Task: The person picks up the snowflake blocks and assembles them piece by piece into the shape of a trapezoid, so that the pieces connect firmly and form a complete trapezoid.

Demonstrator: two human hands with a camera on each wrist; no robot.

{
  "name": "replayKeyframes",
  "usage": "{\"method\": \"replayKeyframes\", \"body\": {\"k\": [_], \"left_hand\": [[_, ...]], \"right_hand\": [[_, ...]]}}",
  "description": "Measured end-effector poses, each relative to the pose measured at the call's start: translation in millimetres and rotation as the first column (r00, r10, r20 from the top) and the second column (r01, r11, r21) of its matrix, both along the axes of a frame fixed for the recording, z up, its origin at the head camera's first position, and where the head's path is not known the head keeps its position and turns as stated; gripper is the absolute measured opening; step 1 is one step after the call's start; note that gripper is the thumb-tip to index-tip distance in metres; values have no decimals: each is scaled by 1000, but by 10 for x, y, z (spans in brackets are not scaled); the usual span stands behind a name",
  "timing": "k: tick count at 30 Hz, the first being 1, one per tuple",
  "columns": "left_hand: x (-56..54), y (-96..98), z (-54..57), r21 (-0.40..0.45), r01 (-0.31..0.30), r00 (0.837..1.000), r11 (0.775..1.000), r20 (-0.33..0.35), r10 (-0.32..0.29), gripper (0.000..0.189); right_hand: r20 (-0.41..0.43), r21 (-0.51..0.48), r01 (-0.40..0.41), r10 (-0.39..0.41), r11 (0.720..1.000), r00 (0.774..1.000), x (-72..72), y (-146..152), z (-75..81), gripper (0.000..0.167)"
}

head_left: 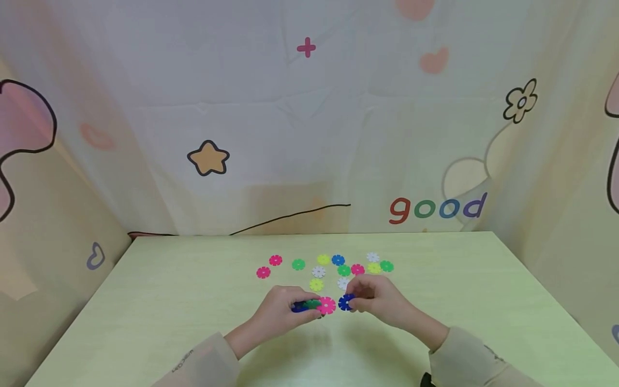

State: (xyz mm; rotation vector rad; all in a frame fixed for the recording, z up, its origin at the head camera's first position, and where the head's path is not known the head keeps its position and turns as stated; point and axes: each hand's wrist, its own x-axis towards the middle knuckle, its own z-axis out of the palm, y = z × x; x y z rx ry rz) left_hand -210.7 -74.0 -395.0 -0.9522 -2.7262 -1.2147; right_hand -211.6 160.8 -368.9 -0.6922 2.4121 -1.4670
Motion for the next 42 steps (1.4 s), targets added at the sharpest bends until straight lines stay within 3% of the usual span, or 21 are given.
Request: {"method": "replayKeyframes", "body": {"k": [7,18,29,35,42], "left_hand": [[25,6,21,-7,2,1000,1000,9,-2,29],[54,20,18,20,53,998,998,-18,-53,26],[125,41,35,99,96,988,990,-134,-82,23],[138,31,43,51,100,984,994,-150,-91,25],[99,10,46,41,90,989,995,-119,-85,27]], "right_hand": [[-31,9,2,-2,1000,1000,34,-53,-20,10],[-155,34,11,-5,999,988,112,-130,-30,6],[-272,31,27,-17,999,962,169,-140,-15,8],[-270,44,6,6,999,963,169,-126,-28,8],[-209,55,5,7,998,978,134,-92,-23,7]]}}
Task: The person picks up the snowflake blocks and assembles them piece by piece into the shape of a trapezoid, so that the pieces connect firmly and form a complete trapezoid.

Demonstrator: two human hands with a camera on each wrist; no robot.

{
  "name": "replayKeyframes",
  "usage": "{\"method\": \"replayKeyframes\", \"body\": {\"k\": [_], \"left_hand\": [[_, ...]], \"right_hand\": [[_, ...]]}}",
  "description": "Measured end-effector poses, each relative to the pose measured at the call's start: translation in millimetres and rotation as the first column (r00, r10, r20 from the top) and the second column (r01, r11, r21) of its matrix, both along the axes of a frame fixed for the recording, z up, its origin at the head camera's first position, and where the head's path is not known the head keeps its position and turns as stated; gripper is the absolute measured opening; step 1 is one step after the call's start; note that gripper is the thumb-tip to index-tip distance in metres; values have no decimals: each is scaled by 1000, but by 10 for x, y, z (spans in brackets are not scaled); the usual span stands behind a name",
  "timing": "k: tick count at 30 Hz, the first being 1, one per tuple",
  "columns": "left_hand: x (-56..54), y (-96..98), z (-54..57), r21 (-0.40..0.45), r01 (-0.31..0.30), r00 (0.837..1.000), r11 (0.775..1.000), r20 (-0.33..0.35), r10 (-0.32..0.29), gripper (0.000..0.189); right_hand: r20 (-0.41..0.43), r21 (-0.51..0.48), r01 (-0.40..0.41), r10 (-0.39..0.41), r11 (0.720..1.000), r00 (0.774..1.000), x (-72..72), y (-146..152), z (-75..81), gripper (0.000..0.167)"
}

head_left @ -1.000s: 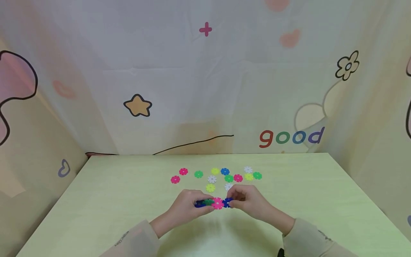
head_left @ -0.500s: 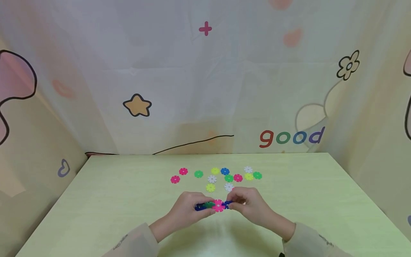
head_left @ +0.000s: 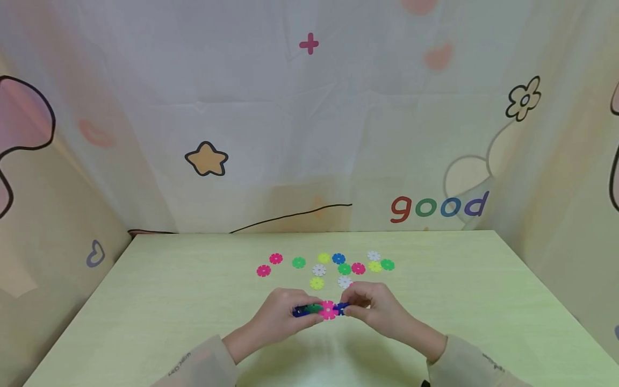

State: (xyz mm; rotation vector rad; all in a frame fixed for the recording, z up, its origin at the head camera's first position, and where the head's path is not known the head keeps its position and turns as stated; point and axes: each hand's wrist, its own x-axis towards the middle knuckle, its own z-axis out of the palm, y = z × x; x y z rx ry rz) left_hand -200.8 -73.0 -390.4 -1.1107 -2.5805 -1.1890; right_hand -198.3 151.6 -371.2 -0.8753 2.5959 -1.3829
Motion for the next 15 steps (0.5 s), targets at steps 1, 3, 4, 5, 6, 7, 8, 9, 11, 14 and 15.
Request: {"method": "replayKeyframes", "body": {"k": [1,3,4,5,6,7,8,9,11,14,15], "left_hand": [[-5,-9,-1,-1,-6,1000,1000,5,6,27],[-14,-32,-6,-6,-26,1000,1000,12,26,27],[-18,-43,-7,-8,-38,999,999,15,38,26],[-20,-54,-6,-9,-49,999,999,18,49,26],[-21,-63,-5,-8,-58,998,998,21,58,25],[-20,-68,-4,-10,-64,998,998,20,64,25],[-19,-68,-1,-9,-63,998,998,20,63,25],[-15,-64,5,-4,-59,998,998,23,59,25],[-2,-51,15,9,-49,999,999,23,49,26],[5,-32,16,27,-38,999,999,30,38,26],[7,-28,15,30,-39,999,999,33,38,27]], "right_hand": [[9,-2,7,-7,1000,1000,-3,10,2,7],[25,-12,26,-26,1000,999,-7,36,5,7],[36,-23,37,-37,999,999,-6,49,9,8],[49,-35,49,-48,998,998,-6,60,11,8],[65,-52,58,-54,997,996,-3,68,13,9],[82,-69,62,-57,996,995,-1,71,15,10],[98,-85,61,-53,994,994,3,70,17,11],[112,-101,54,-43,993,993,6,65,18,11],[145,-123,47,-29,991,989,14,44,15,11],[178,-143,38,-12,989,984,16,22,5,11],[187,-146,40,-12,989,982,16,19,2,11]]}}
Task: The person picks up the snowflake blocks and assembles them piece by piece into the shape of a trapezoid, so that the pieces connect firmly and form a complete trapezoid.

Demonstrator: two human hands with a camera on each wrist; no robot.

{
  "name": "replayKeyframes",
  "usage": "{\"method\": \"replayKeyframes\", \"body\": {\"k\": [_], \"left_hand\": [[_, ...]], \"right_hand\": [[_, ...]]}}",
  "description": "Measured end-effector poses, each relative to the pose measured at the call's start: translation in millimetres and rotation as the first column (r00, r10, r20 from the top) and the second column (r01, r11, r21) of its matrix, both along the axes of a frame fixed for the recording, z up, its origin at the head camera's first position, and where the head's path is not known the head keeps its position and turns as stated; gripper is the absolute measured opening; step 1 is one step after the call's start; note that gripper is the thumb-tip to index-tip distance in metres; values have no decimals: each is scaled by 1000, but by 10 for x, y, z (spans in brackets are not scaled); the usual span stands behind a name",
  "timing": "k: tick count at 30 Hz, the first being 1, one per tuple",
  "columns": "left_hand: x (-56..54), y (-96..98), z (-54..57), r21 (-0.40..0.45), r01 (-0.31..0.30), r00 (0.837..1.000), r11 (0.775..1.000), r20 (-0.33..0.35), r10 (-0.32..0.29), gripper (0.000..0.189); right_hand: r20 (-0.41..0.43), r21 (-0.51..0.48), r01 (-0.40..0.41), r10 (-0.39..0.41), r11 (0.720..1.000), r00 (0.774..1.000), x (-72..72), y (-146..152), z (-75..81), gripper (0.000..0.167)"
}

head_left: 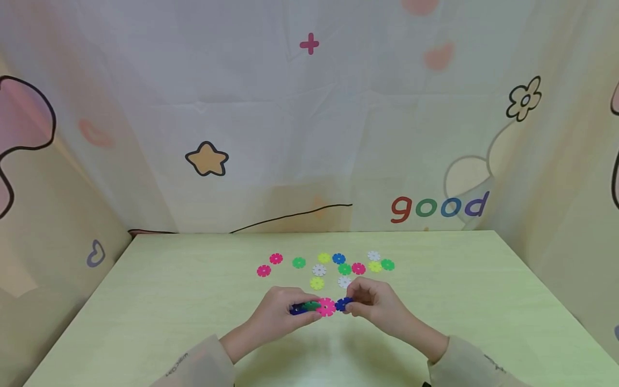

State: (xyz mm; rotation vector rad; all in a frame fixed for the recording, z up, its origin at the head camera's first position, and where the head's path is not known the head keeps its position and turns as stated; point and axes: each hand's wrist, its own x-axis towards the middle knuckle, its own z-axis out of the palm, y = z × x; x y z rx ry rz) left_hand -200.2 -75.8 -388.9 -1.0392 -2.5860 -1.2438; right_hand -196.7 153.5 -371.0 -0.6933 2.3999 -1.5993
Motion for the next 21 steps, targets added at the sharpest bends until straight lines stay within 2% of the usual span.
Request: {"method": "replayKeyframes", "body": {"k": [5,12,21], "left_hand": [[-2,4,-12,-10,-2,1000,1000,-10,2,27],[7,14,-12,-7,15,1000,1000,-13,-15,27],[27,17,2,10,13,999,1000,-50,-13,24]], "right_hand": [[21,-12,10,-10,1000,1000,16,-17,-5,11],[0,-34,13,-13,999,1000,41,-63,-15,10],[17,-63,36,-35,997,999,46,-95,-43,9]]}}
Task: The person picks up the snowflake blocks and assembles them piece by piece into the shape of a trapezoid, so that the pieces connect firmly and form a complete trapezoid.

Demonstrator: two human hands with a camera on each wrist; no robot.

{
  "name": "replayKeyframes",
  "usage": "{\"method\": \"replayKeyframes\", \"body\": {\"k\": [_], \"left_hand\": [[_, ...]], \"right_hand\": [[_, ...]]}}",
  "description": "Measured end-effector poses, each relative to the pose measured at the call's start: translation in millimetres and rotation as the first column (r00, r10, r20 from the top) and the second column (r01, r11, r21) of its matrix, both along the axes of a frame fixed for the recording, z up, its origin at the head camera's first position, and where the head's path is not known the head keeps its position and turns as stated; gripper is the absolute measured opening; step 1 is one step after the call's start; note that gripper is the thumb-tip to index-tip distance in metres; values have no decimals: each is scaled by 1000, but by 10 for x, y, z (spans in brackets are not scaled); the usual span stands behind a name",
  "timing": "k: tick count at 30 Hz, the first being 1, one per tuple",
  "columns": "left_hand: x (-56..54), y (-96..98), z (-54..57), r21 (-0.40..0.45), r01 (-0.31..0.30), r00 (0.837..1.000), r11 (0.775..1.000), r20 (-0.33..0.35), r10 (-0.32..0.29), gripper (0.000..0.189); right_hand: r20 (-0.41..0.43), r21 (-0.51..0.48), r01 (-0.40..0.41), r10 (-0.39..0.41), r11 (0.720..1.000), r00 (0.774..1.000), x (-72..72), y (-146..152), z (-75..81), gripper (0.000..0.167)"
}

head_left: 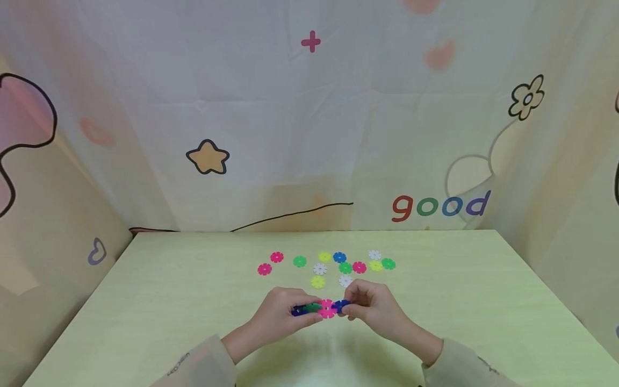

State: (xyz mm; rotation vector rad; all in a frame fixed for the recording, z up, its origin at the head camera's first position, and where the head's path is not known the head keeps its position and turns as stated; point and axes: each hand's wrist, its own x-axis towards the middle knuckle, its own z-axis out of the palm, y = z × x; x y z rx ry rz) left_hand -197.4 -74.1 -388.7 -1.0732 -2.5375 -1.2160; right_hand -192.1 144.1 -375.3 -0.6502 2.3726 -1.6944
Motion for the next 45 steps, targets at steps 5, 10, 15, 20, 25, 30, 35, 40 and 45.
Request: {"method": "replayKeyframes", "body": {"k": [5,10,15,20,25,30,35,40,45], "left_hand": [[0,4,14,-23,1,1000,1000,-2,-1,24],[-9,-3,25,-82,15,1000,997,28,-13,27],[-23,-18,21,-95,12,999,995,36,-8,27],[-33,-28,7,-100,11,999,995,50,-6,28],[-36,-24,3,-96,13,998,995,58,-7,28],[-29,-14,7,-50,21,999,999,37,-19,27],[-25,8,-1,-4,24,999,1000,29,-24,25],[-32,21,-24,14,10,999,1000,39,-10,24],[-37,34,-40,3,-21,999,1000,44,20,24]], "right_hand": [[2,6,-4,4,1000,1000,-2,1,2,9],[19,19,-31,31,999,999,-4,14,-1,9],[31,15,-47,46,999,998,-11,27,-5,10],[29,32,-47,46,998,999,-25,45,-19,11],[15,54,-60,59,997,998,-44,57,-28,18],[6,43,-66,66,997,998,-51,54,-31,19],[-16,4,-62,62,998,998,-33,34,-32,16],[-6,-13,-37,37,999,999,-25,20,-42,16],[1,-25,-22,22,999,1000,-30,8,-60,15]]}}
